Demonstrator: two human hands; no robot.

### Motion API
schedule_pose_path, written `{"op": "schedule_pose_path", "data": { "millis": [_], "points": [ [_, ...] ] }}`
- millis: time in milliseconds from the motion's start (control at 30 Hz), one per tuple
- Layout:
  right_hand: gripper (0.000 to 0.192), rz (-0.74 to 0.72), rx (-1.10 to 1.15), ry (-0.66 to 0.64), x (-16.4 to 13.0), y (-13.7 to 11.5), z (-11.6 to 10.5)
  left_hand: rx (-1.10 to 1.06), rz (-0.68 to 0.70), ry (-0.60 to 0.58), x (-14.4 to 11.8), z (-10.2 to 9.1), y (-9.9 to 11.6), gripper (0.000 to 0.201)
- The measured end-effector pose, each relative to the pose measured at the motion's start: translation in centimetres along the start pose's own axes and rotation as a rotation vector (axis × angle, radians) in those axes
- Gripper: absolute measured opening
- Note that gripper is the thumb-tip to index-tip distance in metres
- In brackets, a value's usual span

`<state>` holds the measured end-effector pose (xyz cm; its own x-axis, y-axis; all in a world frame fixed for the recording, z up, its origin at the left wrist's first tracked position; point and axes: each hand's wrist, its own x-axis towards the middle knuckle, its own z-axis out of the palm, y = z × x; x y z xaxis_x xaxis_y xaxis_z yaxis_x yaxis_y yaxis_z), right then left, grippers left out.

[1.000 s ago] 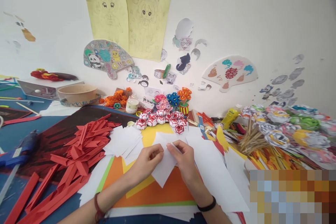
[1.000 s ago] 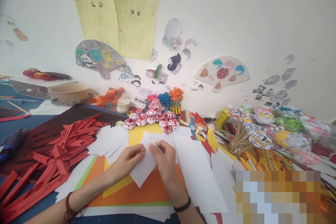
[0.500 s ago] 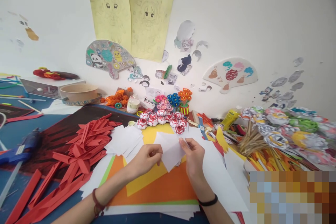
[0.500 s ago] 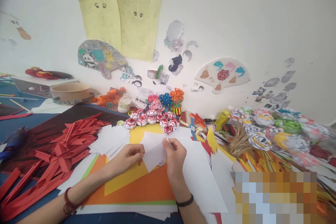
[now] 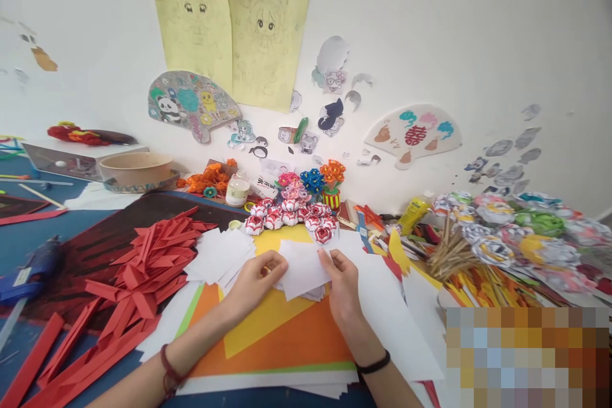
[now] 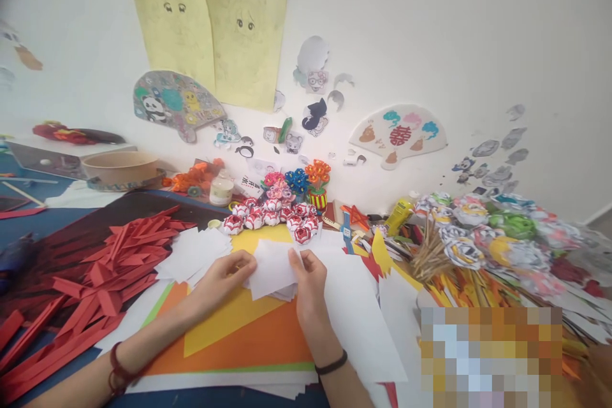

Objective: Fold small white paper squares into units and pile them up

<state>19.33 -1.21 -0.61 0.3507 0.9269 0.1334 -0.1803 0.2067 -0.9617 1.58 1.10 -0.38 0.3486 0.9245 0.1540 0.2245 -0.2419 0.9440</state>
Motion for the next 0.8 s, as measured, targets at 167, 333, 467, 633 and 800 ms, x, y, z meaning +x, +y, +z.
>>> {"op": "schedule_pose_path", "data": {
  "millis": [167, 333, 467, 633, 800],
  "points": [
    [0.027, 0.165, -0.106, -0.273, 0.0, -0.6, -0.1, -0.119, -0.035, 0.168, 0.7, -1.2, -1.0, 0.033],
    [0.017, 0.137, -0.266, -0.534, -0.4, -0.6, 0.1, -0.065, -0.035, 0.053, 0.7, -1.2, -0.9, 0.036],
    [0.016, -0.016, -0.373, -0.571, -0.5, 0.3, 0.4, 0.018, 0.010, -0.014, -0.1, 0.0, -0.1, 0.033],
    [0.015, -0.048, -0.429, -0.579, -0.6, 1.0, 0.4, 0.062, 0.016, 0.043, -0.6, 0.6, 0.5, 0.031],
    [0.012, -0.002, -0.420, -0.616, -0.2, 0.7, 0.0, 0.084, 0.040, 0.161, 0.2, -0.7, -0.3, 0.029]
  ]
}}
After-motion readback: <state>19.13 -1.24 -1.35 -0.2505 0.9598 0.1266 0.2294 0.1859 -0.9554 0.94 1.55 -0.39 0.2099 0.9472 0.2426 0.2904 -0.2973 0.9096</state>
